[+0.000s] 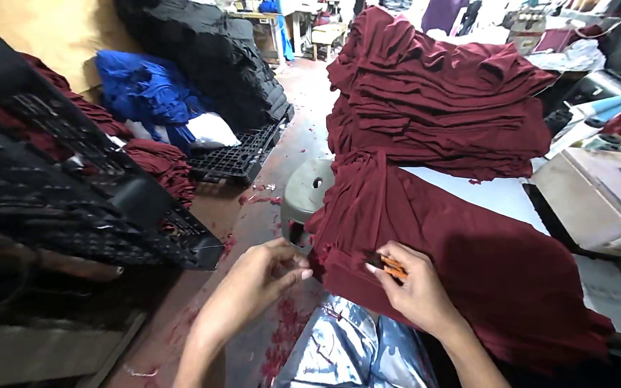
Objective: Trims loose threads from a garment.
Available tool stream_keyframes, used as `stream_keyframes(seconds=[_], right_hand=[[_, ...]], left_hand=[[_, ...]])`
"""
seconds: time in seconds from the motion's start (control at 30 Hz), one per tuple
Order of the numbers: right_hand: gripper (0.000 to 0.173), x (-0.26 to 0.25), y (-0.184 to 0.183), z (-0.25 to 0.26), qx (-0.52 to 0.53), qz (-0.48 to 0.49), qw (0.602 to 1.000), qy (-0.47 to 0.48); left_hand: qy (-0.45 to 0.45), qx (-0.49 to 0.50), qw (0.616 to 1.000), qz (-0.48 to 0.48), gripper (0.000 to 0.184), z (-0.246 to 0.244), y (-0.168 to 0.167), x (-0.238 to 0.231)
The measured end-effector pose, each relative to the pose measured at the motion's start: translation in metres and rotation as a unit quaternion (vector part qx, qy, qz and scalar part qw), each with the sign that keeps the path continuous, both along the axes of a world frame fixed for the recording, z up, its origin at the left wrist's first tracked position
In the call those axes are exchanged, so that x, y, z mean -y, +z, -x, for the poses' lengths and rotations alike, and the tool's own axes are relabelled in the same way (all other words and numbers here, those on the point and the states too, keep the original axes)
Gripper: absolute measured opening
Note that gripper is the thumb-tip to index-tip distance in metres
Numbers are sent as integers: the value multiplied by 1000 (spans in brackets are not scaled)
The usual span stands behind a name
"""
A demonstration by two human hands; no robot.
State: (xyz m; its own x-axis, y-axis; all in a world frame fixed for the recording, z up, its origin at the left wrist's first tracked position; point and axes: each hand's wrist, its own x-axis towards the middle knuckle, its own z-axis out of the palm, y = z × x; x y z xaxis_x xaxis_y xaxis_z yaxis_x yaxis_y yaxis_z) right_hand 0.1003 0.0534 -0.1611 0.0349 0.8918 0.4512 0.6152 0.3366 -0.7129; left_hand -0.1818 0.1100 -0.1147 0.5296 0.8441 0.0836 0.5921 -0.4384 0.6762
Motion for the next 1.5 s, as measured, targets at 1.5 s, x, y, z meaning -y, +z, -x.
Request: stream_keyframes(seconds=[1.5], right_hand=[[29, -2, -15, 12, -69, 13, 997, -26]], left_hand=[[81, 255, 963, -15, 9, -81, -40, 7]])
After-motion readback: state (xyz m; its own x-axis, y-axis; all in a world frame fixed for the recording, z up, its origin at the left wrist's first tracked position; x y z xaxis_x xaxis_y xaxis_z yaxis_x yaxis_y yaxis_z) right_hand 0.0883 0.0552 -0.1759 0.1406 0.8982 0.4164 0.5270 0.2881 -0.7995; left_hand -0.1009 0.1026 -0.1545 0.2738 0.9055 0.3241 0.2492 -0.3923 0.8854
